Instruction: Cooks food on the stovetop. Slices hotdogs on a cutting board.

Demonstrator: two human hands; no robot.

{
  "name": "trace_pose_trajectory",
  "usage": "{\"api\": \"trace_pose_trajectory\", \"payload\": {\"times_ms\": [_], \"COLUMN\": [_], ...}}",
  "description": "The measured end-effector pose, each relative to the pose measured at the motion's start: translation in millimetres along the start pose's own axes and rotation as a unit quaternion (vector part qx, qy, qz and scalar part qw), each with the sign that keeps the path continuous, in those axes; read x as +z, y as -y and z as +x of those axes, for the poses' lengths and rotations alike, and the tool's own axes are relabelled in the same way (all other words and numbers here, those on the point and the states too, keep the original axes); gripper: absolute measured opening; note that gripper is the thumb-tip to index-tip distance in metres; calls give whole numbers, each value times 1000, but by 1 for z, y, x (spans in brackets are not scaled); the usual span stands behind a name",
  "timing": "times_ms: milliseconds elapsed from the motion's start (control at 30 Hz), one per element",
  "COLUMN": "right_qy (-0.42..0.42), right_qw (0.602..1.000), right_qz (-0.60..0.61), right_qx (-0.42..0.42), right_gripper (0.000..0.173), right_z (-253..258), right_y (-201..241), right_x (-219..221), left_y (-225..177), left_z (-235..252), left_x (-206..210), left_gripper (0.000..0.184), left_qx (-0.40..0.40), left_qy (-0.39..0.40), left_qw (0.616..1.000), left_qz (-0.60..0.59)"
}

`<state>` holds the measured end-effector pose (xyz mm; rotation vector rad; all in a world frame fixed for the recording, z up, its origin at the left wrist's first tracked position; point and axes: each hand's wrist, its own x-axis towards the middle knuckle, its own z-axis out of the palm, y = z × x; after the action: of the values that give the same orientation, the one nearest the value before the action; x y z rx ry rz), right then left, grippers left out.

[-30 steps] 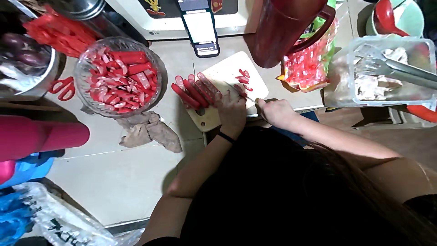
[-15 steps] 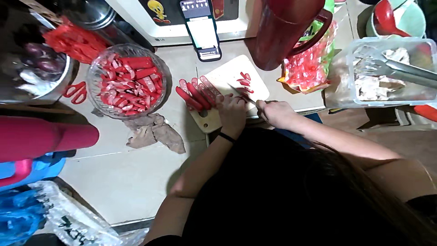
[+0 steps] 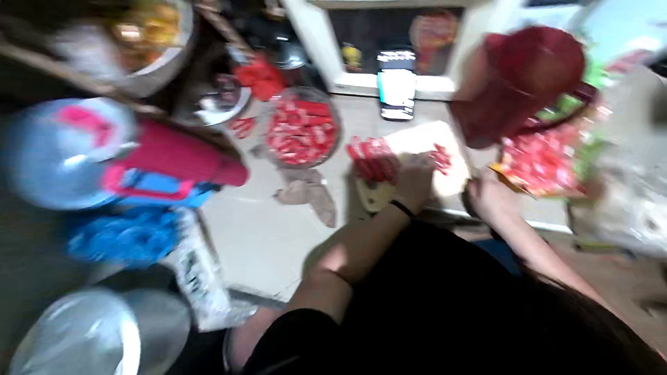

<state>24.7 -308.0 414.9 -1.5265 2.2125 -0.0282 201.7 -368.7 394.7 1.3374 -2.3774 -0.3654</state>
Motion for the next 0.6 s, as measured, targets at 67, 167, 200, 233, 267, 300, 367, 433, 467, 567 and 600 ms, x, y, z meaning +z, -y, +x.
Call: {"api": "trace_pose_trajectory", "payload": {"times_ms": [67, 167, 200, 233, 267, 300, 367, 433, 467, 567, 600], "right_qy": [-35, -96, -115, -137, -161, -177, -181, -175, -173, -155, -149], "right_qw": [999, 992, 988, 984, 978, 972, 966, 962, 958, 953, 953], "right_qz": [14, 46, 51, 50, 46, 49, 65, 84, 94, 112, 116], "right_qx": [-7, -66, -84, -102, -124, -145, -172, -193, -206, -233, -238], "right_gripper": [56, 56, 55, 55, 54, 54, 53, 52, 51, 48, 45], "right_z": [8, 10, 12, 13, 14, 13, 7, 1, 0, 1, 2], "right_y": [-4, -12, -14, -14, -12, -6, 9, 25, 33, 53, 58], "right_x": [9, 16, 18, 19, 18, 16, 9, 3, 1, -1, 0], "left_y": [8, 26, 38, 59, 84, 111, 164, 220, 249, 297, 299], "left_z": [3, -7, -16, -29, -44, -59, -97, -137, -153, -165, -160], "left_x": [-14, -71, -95, -113, -129, -148, -194, -229, -238, -251, -254], "left_gripper": [21, 29, 34, 42, 51, 61, 84, 99, 96, 75, 72], "left_qx": [0, -51, -88, -129, -174, -230, -380, -478, -475, -418, -414], "left_qy": [-49, -155, -207, -266, -342, -422, -517, -538, -541, -539, -544], "left_qw": [999, 986, 974, 955, 922, 875, 761, 690, 691, 731, 729], "left_qz": [-17, -20, -3, 16, 40, 57, 93, 82, 62, -12, -26]}}
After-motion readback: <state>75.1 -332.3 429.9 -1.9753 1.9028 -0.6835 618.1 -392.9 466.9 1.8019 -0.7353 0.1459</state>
